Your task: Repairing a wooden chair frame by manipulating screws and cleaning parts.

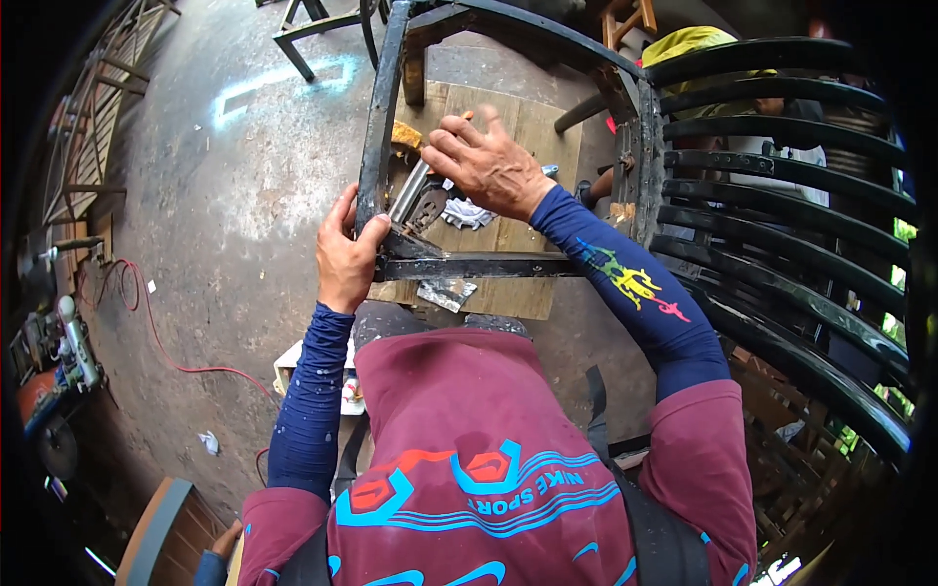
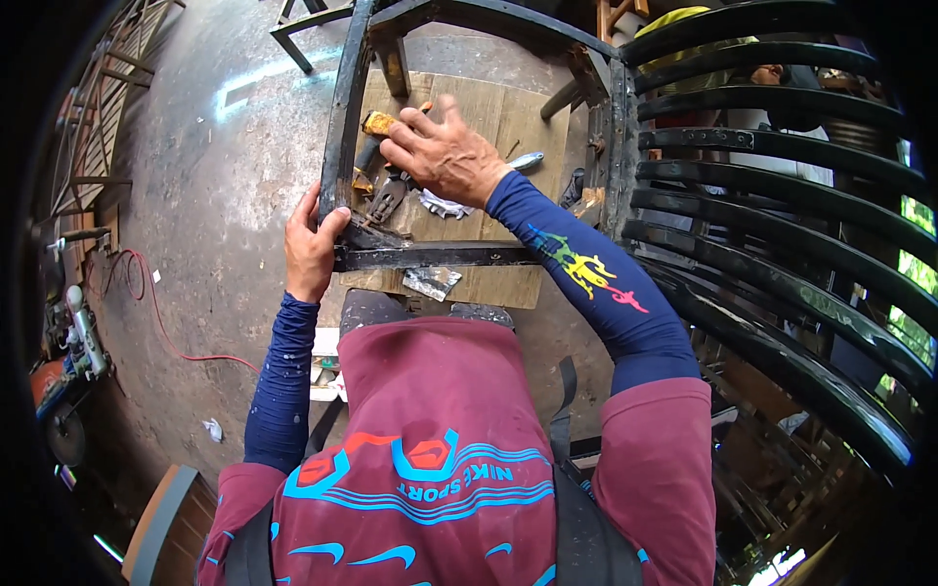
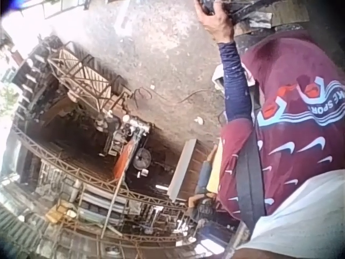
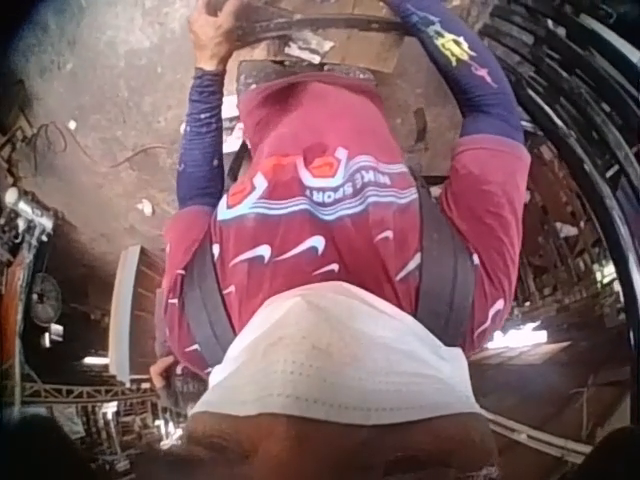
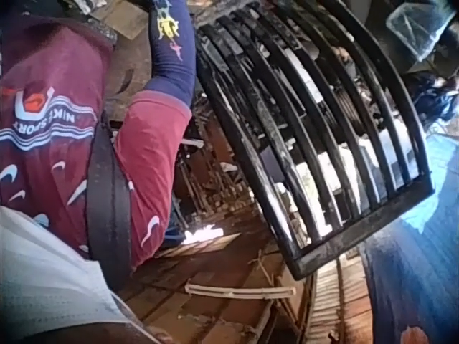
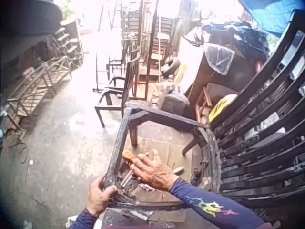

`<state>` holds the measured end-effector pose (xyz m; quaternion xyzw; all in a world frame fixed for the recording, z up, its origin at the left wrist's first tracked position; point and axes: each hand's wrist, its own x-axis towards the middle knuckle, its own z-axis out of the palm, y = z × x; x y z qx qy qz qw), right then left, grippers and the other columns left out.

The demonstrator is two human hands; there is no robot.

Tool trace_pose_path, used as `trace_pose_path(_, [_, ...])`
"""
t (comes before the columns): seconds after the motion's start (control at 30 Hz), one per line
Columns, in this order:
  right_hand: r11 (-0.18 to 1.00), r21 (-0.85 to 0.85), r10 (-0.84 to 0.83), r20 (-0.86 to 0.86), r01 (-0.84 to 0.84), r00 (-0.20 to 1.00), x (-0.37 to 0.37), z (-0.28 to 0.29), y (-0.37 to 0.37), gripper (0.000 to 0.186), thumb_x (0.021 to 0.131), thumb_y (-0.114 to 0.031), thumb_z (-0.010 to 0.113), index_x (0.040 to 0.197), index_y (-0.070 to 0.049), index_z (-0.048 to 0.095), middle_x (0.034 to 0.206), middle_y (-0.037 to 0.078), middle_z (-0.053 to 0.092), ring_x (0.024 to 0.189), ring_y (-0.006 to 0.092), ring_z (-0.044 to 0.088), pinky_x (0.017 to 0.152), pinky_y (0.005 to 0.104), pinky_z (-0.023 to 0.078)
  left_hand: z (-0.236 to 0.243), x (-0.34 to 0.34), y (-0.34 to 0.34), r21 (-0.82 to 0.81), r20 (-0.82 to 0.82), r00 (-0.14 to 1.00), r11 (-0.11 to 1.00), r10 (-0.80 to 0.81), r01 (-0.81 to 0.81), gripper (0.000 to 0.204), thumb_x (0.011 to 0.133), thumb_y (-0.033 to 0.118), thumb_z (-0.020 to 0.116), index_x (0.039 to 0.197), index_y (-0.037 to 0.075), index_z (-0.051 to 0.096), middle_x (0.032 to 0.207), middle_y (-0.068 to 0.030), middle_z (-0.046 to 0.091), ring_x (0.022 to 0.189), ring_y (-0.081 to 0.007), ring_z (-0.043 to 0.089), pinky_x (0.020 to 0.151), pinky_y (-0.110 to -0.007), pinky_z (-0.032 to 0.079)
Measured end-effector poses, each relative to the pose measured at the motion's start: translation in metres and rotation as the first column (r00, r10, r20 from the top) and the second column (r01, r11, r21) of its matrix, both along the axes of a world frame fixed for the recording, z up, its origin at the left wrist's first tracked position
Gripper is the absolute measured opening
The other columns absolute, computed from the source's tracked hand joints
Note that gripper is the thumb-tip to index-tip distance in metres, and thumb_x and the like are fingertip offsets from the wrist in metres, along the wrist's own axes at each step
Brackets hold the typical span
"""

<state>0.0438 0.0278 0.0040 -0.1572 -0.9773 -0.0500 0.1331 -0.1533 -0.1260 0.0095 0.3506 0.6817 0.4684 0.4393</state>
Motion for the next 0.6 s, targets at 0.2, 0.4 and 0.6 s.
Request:
trace_pose_path(0.2, [0.996, -0.081, 0.065, 0.206, -0.049, 0.976, 0.002, 0.009, 0.01, 0.026, 0.08, -0.021, 0.062, 0.103, -0.011, 0.058, 0.101, 0.005, 0.057, 0.105, 0.0211, 0.056, 0.093, 0.0525, 0.043, 0.001, 0.004, 0.0, 0.015, 0.001, 1.0, 1.0, -0.006, 0.006, 0.058, 0.084, 0.016, 0.068, 0.135, -0.006, 0.051, 0.106, -0.0162, 0.069, 0.092, -0.018, 0.066, 0.084, -0.029, 0.051])
trace_pose_path(0.4, [0.927, -0.369, 0.221, 0.41, -0.06, 0.885, -0.013, 0.036, 0.021, 0.026, 0.071, -0.013, 0.066, 0.093, -0.006, 0.054, 0.099, 0.008, 0.058, 0.101, 0.0274, 0.056, 0.079, 0.0388, 0.049, -0.006, 0.006, -0.003, 0.064, -0.122, 0.993, 0.998, 0.004, 0.004, 0.057, 0.083, 0.019, 0.071, 0.133, -0.002, 0.053, 0.111, -0.0249, 0.066, 0.104, -0.0337, 0.065, 0.095, -0.04, 0.049])
trace_pose_path(0.6, [0.748, -0.634, 0.322, 0.607, 0.198, 0.727, -0.02, 0.045, 0.029, 0.032, 0.065, -0.007, 0.068, 0.093, 0.002, 0.055, 0.093, 0.016, 0.063, 0.096, 0.0346, 0.062, 0.082, 0.0432, 0.051, -0.007, 0.007, -0.005, 0.069, -0.1, 0.994, 0.997, -0.04, 0.047, 0.059, 0.082, 0.019, 0.071, 0.134, -0.002, 0.051, 0.114, -0.0264, 0.063, 0.107, -0.0377, 0.062, 0.095, -0.042, 0.048])
